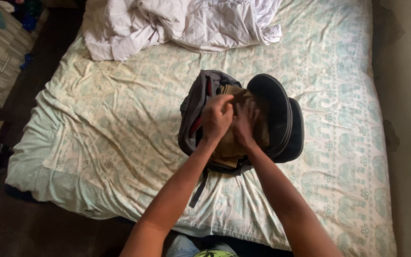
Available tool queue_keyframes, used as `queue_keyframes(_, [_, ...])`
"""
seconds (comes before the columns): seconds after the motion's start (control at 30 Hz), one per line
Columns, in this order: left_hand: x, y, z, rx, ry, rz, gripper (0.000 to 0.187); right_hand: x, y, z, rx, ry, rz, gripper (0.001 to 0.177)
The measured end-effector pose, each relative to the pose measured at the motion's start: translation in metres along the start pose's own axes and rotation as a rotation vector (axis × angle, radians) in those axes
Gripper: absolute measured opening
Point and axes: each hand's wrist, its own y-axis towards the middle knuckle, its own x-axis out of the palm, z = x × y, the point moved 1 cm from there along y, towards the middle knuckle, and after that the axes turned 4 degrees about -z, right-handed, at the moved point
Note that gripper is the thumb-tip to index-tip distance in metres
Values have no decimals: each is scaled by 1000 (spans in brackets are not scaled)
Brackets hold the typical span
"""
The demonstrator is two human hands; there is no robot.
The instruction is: The person repeatedly walks from a wardrobe to a bed, picks up folded clothes including jeans and shirts, and places them into a backpack. The person then zips the backpack closed.
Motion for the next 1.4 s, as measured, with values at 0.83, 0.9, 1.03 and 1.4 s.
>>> queue_keyframes(0.83, [-129,-24,21,-543,-926,100,30,-82,-11,-137,459,1657,-406,18])
queue_keyframes(0.9, [-126,-20,26,-507,-1045,68,28,-111,-18,-146,416,1588,-280,20])
queue_keyframes(1.03, [-126,-25,28,-423,-1022,45,25,-130,-60,-152,254,1567,-283,22])
queue_keyframes(1.4, [-139,-50,16,-533,-738,-34,51,-102,-155,-166,136,1060,-346,32])
